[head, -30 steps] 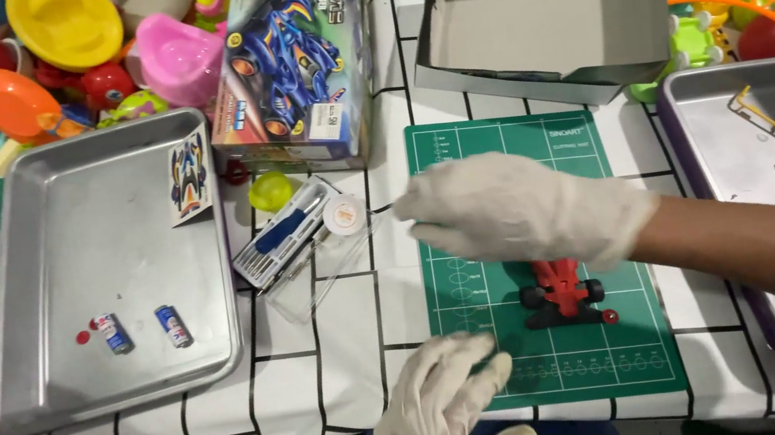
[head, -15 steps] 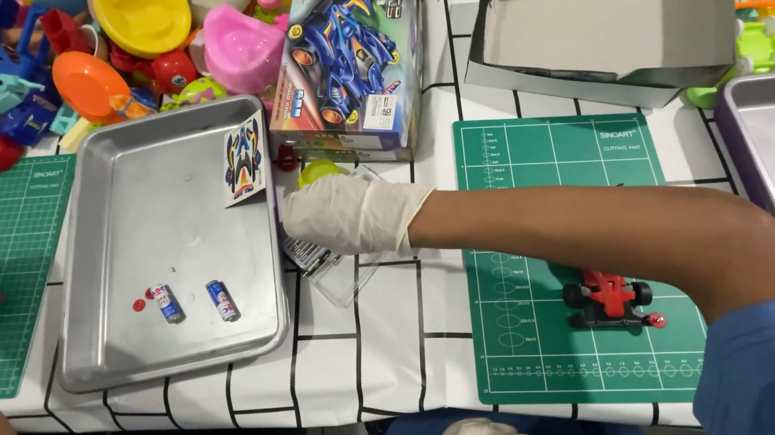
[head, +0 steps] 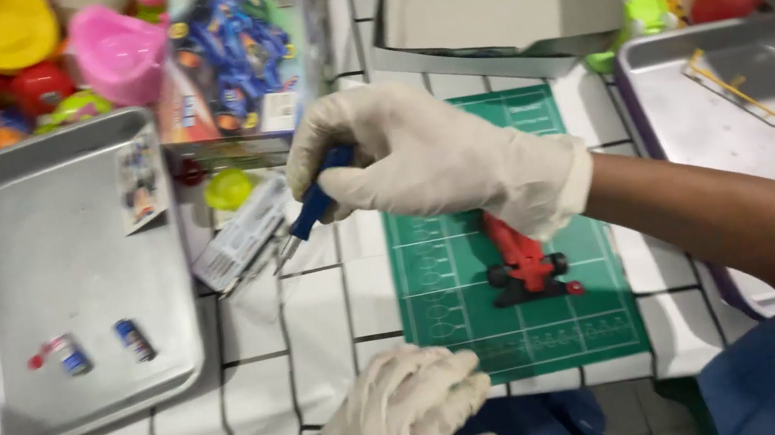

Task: The person assembles a red toy car on a green cutting mat, attaching the body to the chassis and securing wheels with a screwdriver. They place small red caps onto the wheel hubs and tighten them using a blue-handled screwdriver.

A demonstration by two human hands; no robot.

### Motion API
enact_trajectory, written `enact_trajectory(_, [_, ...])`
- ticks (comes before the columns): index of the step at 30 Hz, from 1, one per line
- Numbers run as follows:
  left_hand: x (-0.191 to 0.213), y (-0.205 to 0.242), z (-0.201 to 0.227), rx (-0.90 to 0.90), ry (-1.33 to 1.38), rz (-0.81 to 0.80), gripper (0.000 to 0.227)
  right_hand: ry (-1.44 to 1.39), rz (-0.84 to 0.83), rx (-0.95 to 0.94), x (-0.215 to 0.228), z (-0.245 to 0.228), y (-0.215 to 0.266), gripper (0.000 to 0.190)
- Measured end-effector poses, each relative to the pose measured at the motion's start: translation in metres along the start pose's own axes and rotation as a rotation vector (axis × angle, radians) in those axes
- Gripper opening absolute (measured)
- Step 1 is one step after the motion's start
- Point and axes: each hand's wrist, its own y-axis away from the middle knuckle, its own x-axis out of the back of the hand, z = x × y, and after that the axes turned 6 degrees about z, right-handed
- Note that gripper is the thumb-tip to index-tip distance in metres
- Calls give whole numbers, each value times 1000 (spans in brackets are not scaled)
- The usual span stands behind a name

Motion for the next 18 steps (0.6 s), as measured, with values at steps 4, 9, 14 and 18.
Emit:
enact_trajectory(4, [-29,-61,-30,-147,-95,-75,54,-14,206,-277,66,-6,83,34])
enact_trajectory(9, [-84,-91,-69,-245,-348,-243,114,-2,742,-607,107,7,194,33])
enact_trajectory(14, [-130,-103,-91,-301,-265,-362,82,169,644,-258,89,45,265,37])
enact_trajectory(18, [-139,-111,-90,-139,129,-431,44,326,613,-131,78,69,263,35])
